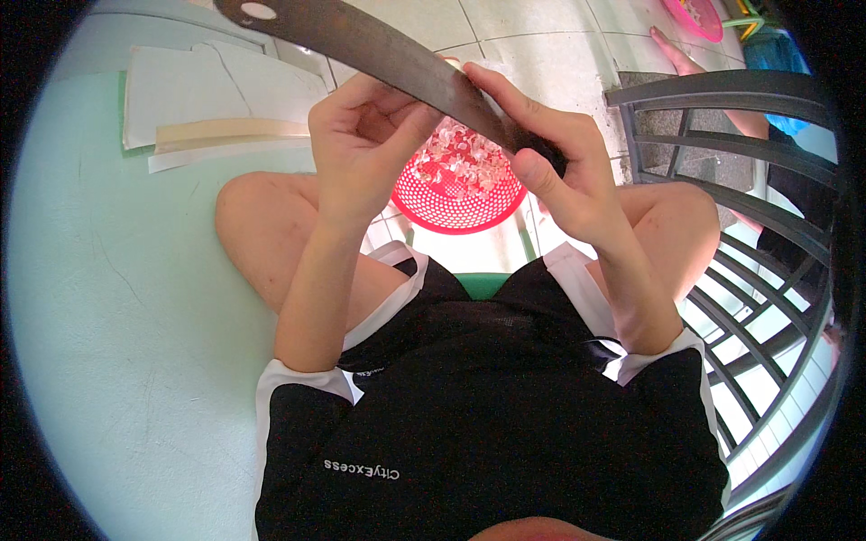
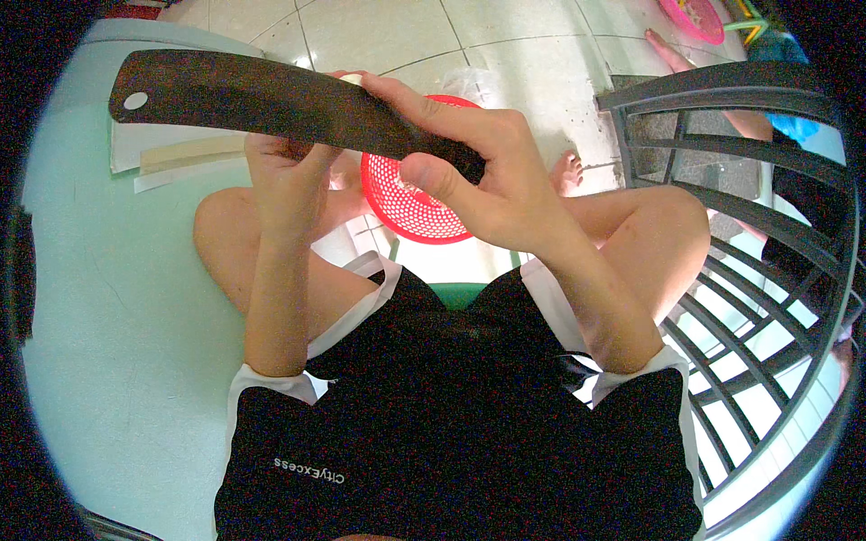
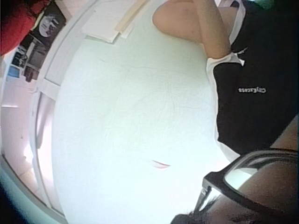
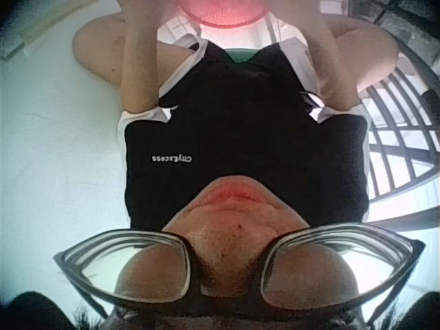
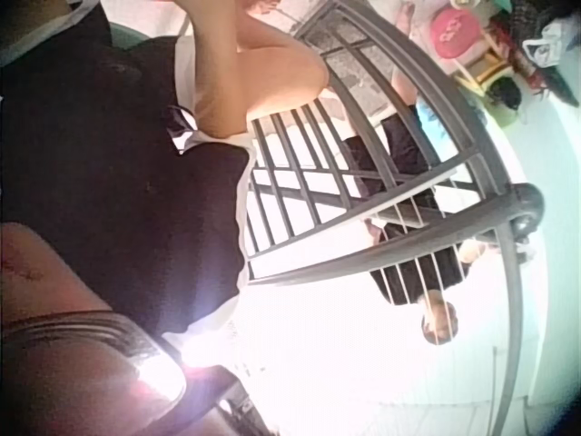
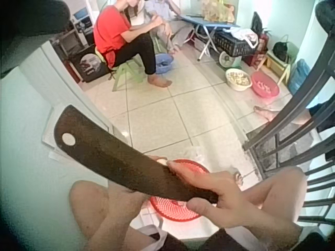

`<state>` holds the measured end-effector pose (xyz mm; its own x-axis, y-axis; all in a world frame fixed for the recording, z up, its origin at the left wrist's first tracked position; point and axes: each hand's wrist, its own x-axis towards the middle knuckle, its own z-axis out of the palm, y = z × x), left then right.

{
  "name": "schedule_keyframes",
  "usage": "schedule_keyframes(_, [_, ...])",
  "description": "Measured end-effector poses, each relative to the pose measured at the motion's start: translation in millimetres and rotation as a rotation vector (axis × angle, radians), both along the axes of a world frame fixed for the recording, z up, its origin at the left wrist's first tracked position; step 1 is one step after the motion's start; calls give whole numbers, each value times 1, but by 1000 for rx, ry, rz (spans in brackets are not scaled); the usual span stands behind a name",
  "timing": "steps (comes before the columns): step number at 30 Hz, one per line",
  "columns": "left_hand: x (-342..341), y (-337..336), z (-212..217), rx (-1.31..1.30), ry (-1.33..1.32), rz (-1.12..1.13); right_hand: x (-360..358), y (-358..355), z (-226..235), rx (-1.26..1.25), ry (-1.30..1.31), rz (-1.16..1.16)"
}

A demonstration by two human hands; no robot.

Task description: The person peels garlic cloves by hand and using a large knife, then places the peeled cloves into a red plastic basket.

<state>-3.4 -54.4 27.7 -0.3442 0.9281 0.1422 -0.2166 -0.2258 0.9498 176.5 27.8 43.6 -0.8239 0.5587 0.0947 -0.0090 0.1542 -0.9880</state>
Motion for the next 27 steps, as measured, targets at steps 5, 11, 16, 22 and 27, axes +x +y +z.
schedule_keyframes(5, [1, 1, 0, -28, -36, -9, -1, 1, -6, 74, 52, -35])
schedule_keyframes(11, [0, 2, -8, 51, -111, -49, -2, 0, -6, 68, 60, -37])
schedule_keyframes(16, [-1, 4, -7, -71, -30, -7, -4, -4, -9, 11, 121, -76])
schedule_keyframes(22, [-3, 5, -3, -165, 18, -20, 2, -2, -11, -273, 157, -55])
schedule_keyframes(27, [-6, 6, -8, -128, -36, -73, 7, 2, -9, -344, 103, -6])
